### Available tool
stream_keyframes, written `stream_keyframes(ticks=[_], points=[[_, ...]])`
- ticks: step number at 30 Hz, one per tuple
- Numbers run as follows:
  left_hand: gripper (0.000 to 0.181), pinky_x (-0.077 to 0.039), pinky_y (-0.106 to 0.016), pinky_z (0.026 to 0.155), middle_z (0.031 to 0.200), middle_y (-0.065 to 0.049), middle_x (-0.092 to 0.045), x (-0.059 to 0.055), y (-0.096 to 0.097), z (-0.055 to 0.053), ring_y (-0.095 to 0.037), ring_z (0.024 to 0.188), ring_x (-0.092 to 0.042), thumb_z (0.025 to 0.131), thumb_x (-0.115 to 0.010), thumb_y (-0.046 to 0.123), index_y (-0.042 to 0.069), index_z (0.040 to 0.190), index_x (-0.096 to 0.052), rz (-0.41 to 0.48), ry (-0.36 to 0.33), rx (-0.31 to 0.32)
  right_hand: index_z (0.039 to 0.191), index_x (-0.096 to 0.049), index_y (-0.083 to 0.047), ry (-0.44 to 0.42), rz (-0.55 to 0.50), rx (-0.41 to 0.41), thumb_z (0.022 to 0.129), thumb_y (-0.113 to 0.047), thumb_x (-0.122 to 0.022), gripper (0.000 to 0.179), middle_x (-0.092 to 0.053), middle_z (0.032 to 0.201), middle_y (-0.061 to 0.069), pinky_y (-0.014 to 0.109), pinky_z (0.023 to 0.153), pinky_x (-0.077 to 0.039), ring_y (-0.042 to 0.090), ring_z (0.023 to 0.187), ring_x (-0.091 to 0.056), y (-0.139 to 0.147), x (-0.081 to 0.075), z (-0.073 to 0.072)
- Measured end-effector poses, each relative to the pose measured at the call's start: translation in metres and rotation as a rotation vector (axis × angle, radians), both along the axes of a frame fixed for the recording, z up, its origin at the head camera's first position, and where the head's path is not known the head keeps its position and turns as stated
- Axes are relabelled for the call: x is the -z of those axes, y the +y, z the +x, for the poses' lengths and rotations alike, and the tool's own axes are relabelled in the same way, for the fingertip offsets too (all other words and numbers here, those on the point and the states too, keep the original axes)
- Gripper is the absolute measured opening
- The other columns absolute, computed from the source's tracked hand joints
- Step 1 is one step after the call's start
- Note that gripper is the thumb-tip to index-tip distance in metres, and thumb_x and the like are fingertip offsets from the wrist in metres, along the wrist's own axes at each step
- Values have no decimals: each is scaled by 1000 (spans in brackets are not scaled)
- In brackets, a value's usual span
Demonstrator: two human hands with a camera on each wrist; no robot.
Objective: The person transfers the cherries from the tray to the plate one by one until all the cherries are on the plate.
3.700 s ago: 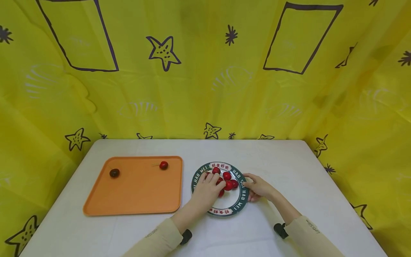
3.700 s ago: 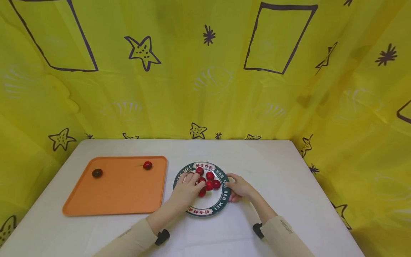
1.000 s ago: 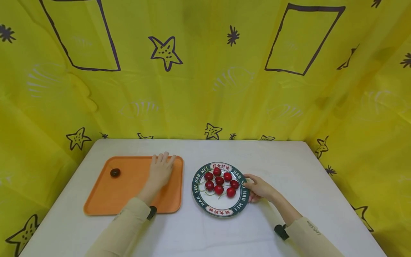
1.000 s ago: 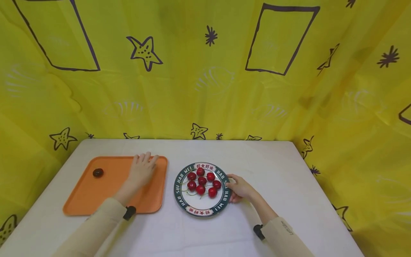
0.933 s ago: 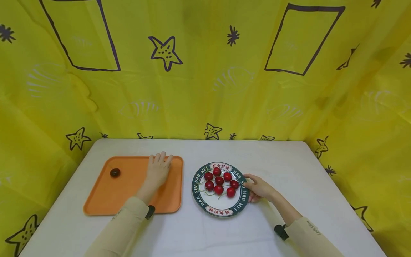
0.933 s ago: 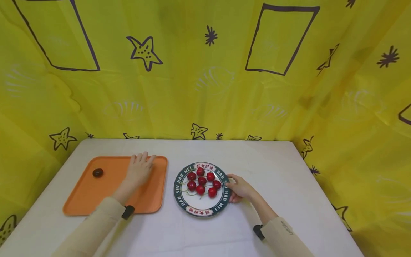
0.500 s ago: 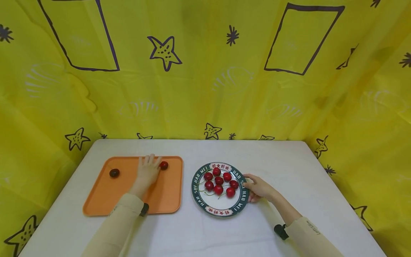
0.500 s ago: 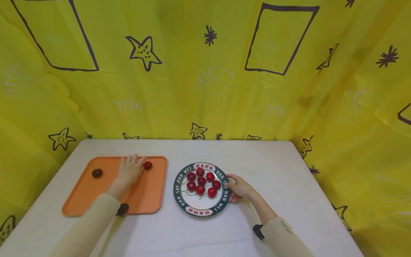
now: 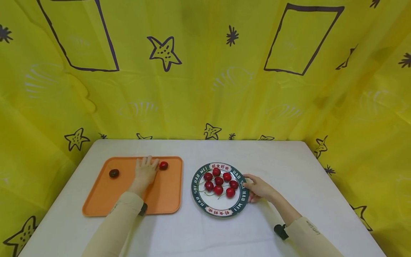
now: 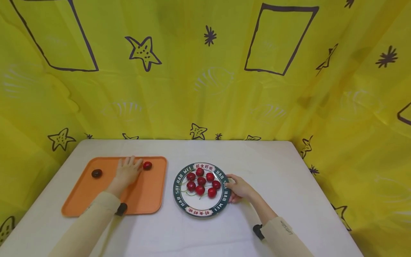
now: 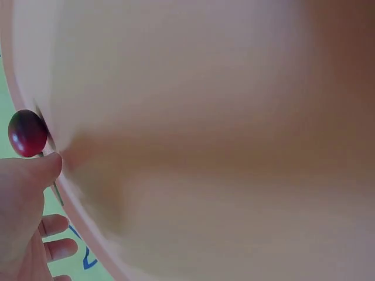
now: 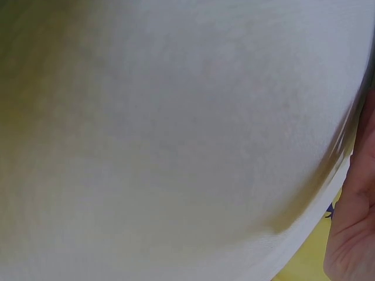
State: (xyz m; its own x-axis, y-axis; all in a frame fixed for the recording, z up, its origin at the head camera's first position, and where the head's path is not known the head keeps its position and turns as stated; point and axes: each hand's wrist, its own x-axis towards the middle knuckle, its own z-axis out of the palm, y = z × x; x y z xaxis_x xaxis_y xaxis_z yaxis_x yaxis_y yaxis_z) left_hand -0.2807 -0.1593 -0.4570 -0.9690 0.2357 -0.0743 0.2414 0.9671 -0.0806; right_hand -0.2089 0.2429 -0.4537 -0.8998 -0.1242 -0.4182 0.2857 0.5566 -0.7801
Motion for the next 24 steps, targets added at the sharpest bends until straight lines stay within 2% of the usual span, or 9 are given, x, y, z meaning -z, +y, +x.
stream_keyframes(ticks=[9,16,21,24], points=[[21,-22,-55,94,114,-21,-35,-1,2,1,-38,109,-33,95,-44,19,8,113,-41,5,0,12,139,-33,-7,6,5,-8,95,-18,-46,47,-56,57,8,22,45,-46,14,41,-53,0,0,1],[20,-22,-55,95,120,-22,-36,-1,3,2,-39,111,-34,94,-44,15,7,112,-42,-2,-7,23,139,-32,-7,-3,4,-11,96,-19,-46,47,-55,57,7,22,45,-46,14,41,-53,-1,-2,1],[18,-24,-55,93,117,-22,-36,-1,2,2,-39,110,-34,93,-45,12,7,110,-44,16,19,36,139,-33,-8,-8,10,1,95,-18,-46,47,-55,57,7,22,45,-46,14,41,-53,-1,-2,1],[23,-24,-56,95,122,-23,-37,-1,2,1,-39,113,-34,92,-45,6,7,114,-48,43,47,56,139,-32,-7,-6,6,-6,96,-18,-46,47,-55,57,7,22,45,-46,14,41,-53,-1,-1,1]])
